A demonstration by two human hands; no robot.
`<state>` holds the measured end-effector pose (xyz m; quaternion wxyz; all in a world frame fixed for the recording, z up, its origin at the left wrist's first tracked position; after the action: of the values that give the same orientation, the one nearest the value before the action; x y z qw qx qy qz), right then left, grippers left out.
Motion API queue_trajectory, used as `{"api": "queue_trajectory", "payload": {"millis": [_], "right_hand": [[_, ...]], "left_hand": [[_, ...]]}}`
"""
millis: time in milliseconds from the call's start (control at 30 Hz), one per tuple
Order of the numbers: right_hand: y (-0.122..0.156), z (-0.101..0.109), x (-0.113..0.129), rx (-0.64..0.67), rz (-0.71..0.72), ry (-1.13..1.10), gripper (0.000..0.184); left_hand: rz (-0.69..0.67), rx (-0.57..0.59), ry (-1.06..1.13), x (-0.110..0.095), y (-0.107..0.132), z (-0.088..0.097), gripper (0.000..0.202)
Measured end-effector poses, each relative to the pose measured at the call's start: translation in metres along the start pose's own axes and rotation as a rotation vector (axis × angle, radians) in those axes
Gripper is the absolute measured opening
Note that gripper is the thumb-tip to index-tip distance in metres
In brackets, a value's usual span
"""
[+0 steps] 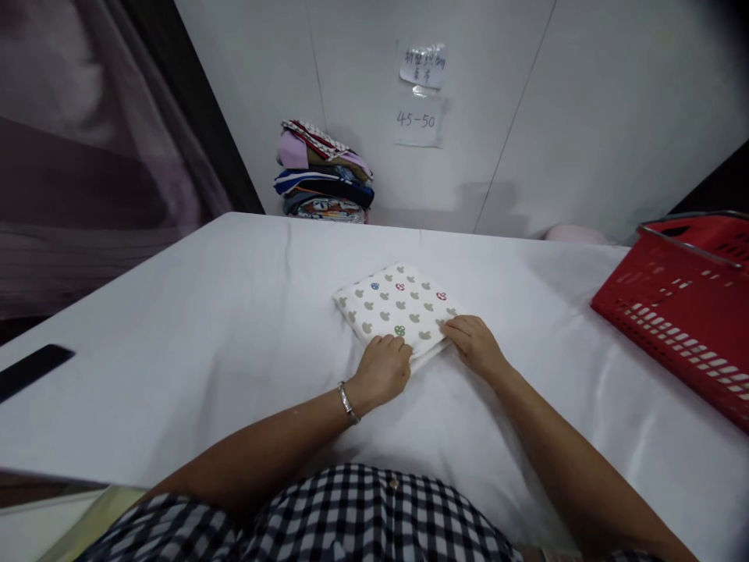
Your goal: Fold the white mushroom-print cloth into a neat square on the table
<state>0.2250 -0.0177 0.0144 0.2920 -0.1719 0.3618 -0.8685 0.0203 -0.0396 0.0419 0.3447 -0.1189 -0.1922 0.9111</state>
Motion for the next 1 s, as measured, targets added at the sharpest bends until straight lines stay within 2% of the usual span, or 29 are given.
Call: {"api": "queue_trajectory", "payload": {"millis": [167, 267, 467, 533, 633, 733, 800, 900, 1000], "right_hand": [[0.008, 0.002, 0.006, 0.021, 0.005, -0.033, 0.032], [0.008, 0.006, 0.007, 0.045, 0.020, -0.074, 0.030], [0.004, 0.011, 0.004, 0.083, 0.039, -0.063, 0.028], [0.002, 0.009, 0.007, 0.084, 0.038, -0.040, 0.025], [-0.001, 0.003, 0.020, 0.072, 0.046, -0.045, 0.023], [-0.003, -0.003, 0.035, 0.075, 0.066, -0.124, 0.025], [-0.005, -0.004, 0.039, 0.060, 0.053, -0.185, 0.025], [-0.007, -0.002, 0.034, 0.051, 0.015, -0.205, 0.027], [-0.007, 0.000, 0.027, 0.077, 0.026, -0.177, 0.026]], "left_hand": [[-0.036, 0.008, 0.000, -0.001, 0.004, 0.002, 0.013], [-0.063, -0.016, 0.010, -0.005, 0.007, 0.002, 0.007], [-0.059, -0.025, -0.042, -0.009, 0.006, -0.008, 0.004], [-0.099, -0.033, -0.063, -0.003, 0.006, -0.008, 0.009], [-0.146, -0.043, -0.092, 0.018, 0.010, -0.002, 0.012], [-0.126, -0.031, -0.123, 0.042, 0.017, 0.009, 0.014], [-0.097, -0.014, -0.101, 0.052, 0.023, 0.015, 0.012], [-0.034, -0.026, -0.020, 0.053, 0.026, 0.019, 0.005], [0.017, -0.076, 0.040, 0.047, 0.024, 0.016, 0.019]]}}
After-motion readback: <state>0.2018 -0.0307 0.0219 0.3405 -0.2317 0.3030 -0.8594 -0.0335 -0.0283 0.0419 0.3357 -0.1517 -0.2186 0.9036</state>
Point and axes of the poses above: each hand's wrist, its own y-axis away from the middle knuckle, its own z-axis out of the back of the hand, x = y × z, the point moved 3 cm from there along -y, towards the middle knuckle, and after that the axes turned 15 degrees about -x, right-handed, at the moved point
